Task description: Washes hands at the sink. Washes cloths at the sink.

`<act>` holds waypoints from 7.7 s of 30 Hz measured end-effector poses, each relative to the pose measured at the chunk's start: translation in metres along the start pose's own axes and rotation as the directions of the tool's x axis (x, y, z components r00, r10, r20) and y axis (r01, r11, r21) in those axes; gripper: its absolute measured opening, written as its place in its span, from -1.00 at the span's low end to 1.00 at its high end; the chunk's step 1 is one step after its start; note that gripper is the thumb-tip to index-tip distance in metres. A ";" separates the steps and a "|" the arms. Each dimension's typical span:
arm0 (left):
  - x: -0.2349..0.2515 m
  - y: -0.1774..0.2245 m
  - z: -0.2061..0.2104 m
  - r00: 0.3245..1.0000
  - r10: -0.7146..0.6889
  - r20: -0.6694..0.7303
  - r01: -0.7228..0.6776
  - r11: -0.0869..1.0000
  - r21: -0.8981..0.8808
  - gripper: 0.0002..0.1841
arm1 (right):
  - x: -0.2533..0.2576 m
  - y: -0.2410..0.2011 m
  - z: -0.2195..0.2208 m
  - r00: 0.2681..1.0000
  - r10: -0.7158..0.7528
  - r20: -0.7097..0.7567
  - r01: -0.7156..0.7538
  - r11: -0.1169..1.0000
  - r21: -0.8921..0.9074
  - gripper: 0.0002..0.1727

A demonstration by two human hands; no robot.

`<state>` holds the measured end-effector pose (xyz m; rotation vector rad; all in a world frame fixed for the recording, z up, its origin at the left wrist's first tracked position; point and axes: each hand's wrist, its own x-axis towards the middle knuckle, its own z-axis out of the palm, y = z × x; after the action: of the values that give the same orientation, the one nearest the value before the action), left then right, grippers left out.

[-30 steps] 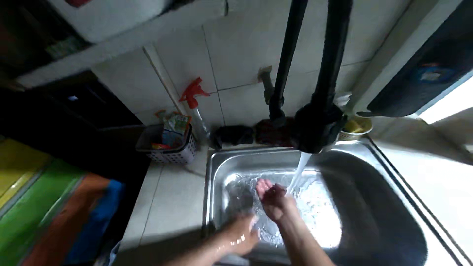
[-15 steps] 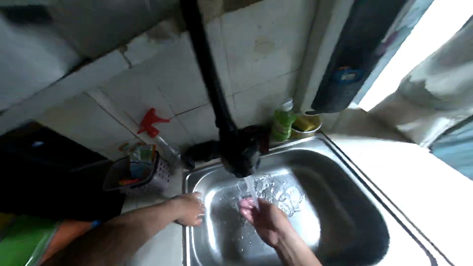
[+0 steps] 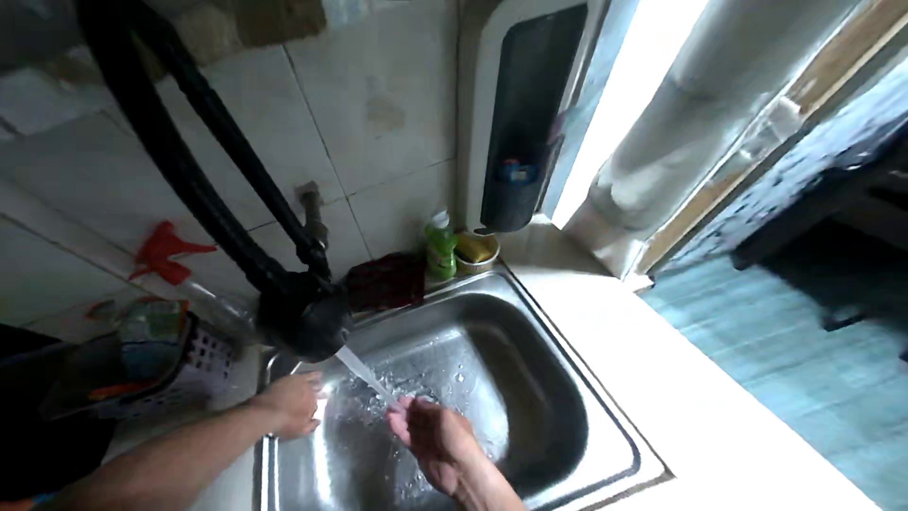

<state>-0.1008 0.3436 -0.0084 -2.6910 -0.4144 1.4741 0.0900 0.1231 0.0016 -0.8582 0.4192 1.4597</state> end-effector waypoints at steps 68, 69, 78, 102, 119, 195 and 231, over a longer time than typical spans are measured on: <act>0.023 0.220 -0.063 0.882 -0.443 0.161 -0.395 -0.881 -0.261 -0.51 | -0.007 -0.030 -0.063 0.818 -0.054 0.573 0.513 -0.383 -0.768 -0.61; 0.026 0.221 -0.060 0.887 -0.442 0.134 -0.393 -0.874 -0.286 -0.50 | -0.012 -0.032 -0.071 0.826 -0.077 0.558 0.519 -0.283 -0.807 -0.63; -0.008 0.181 -0.090 0.787 -0.543 -0.294 -0.531 -0.351 -0.771 -0.18 | -0.009 -0.057 -0.087 0.871 -0.124 0.475 0.484 0.380 -0.789 -0.70; -0.043 0.184 -0.089 0.469 -0.883 0.032 -0.340 -0.214 -0.916 -0.73 | 0.039 0.001 0.029 0.988 -0.145 0.060 0.155 0.962 -0.225 -0.50; -0.025 0.202 -0.120 0.838 -0.437 -0.325 0.107 0.717 -0.688 0.22 | 0.041 -0.033 -0.006 0.974 -0.200 -0.106 0.133 0.885 -0.447 -0.48; -0.150 0.219 -0.226 0.487 -0.252 -0.836 -0.736 0.398 -0.548 -0.41 | -0.254 -0.190 0.039 0.478 -0.466 0.744 0.878 0.262 -0.400 -0.83; -0.140 0.191 -0.294 0.703 -0.537 -0.466 -0.608 -0.114 -0.786 -0.69 | -0.202 -0.245 0.017 0.581 -0.727 0.366 0.671 0.172 -0.721 -0.83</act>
<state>0.1124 0.1498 0.2353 -3.7436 -2.1603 -0.9602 0.2994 0.0229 0.2192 -1.5793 -0.6962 0.6191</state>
